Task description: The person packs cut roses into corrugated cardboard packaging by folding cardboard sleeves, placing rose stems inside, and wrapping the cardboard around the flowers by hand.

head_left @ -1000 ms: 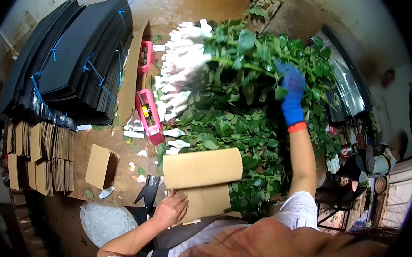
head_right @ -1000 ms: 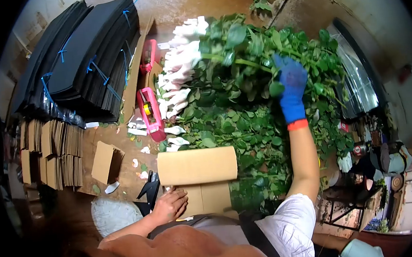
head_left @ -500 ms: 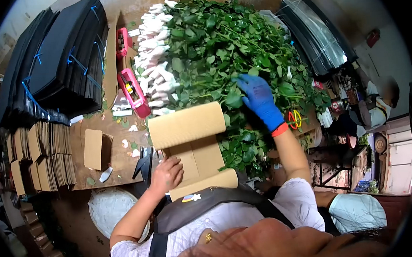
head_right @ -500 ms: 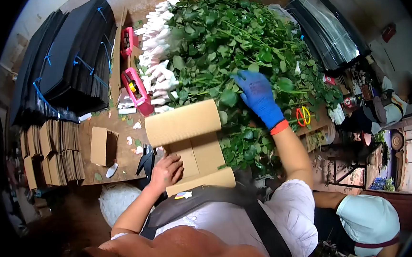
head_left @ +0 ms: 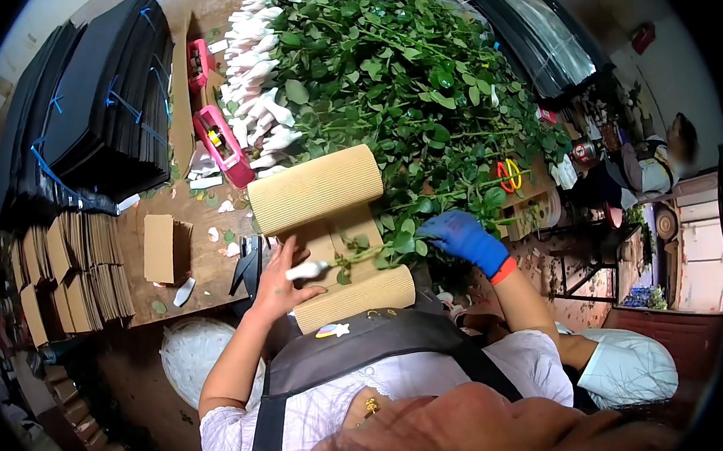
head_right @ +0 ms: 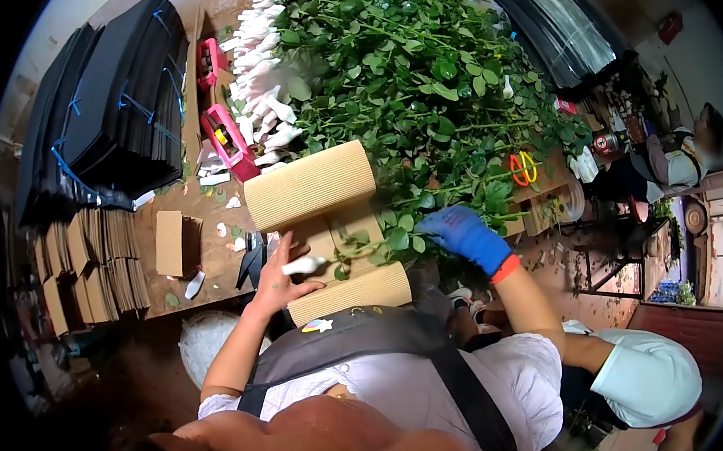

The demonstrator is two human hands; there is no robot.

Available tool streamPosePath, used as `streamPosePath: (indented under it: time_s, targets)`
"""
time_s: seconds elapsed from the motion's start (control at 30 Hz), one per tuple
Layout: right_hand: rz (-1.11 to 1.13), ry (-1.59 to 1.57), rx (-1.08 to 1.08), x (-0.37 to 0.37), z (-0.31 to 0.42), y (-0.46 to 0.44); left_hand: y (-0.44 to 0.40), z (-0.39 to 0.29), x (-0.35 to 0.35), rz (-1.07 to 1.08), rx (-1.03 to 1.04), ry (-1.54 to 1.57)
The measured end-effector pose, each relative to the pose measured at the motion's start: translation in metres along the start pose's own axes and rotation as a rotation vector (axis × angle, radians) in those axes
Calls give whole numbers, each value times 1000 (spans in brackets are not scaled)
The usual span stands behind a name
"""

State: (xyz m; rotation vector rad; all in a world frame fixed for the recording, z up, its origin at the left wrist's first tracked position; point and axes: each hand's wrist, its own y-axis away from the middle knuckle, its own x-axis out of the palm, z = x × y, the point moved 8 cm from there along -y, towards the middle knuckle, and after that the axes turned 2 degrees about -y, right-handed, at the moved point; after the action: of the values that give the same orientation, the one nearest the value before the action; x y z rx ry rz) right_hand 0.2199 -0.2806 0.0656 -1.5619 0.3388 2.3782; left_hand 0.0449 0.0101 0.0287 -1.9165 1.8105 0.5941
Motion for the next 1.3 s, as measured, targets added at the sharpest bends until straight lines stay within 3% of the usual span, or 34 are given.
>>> streamPosePath:
  time_s: [0.07,0.17,0.2,0.27,0.3,0.37,0.43,0.53,0.57,0.67,0.77,0.87,0.97,1.0,1.07,1.1,1.13,1.17,1.3]
  targets:
    - [387,204,136,39,-14,5,0,-1,4,27,121,-117]
    - [368,156,79,15,-9,-2,4,-3,10,36,221,-210]
    - [519,41,219,-15,-5,-22,3,-7,9,25,204,-190]
    - [48,-73,122,-67,-14,-66,2,-12,6,28,193,-174]
    - [-238,-33,50,-82,-27,-88,1,-14,5,39,199,-179]
    - [-548,168,18,-97,-34,-135,0,-17,4,63,222,-196]
    - [-501,556,75,-68,-63,-182,0,-20,3,82,243,-224]
    - [-69,603,413,-24,-133,-232,1,-25,3,85,235,-246]
    - [-121,426,468,-51,-117,-231,3,-21,6,87,242,-257]
    - [-819,380,18,-121,-51,-191,3,-22,5,82,247,-248]
    - [-517,124,132,-106,-80,-172,3,-23,3,62,259,-217]
    - [-705,295,-50,-177,25,-124,3,-18,7,86,267,-243]
    - [-546,388,-112,-170,74,-93,4,-10,8,51,250,-156]
    - [-475,328,-191,-149,76,-87,4,0,12,47,114,-55]
    - [-201,286,-108,-102,77,-76,1,2,4,51,13,-6]
    - [-144,265,-6,-84,71,-69,3,-6,1,-48,121,-153]
    - [-82,241,102,-65,65,-60,3,6,7,36,-9,-48]
    - [-19,218,210,-47,56,-52,3,8,7,20,16,-46]
    - [-222,437,26,-23,56,-42,6,5,5,-22,18,-2]
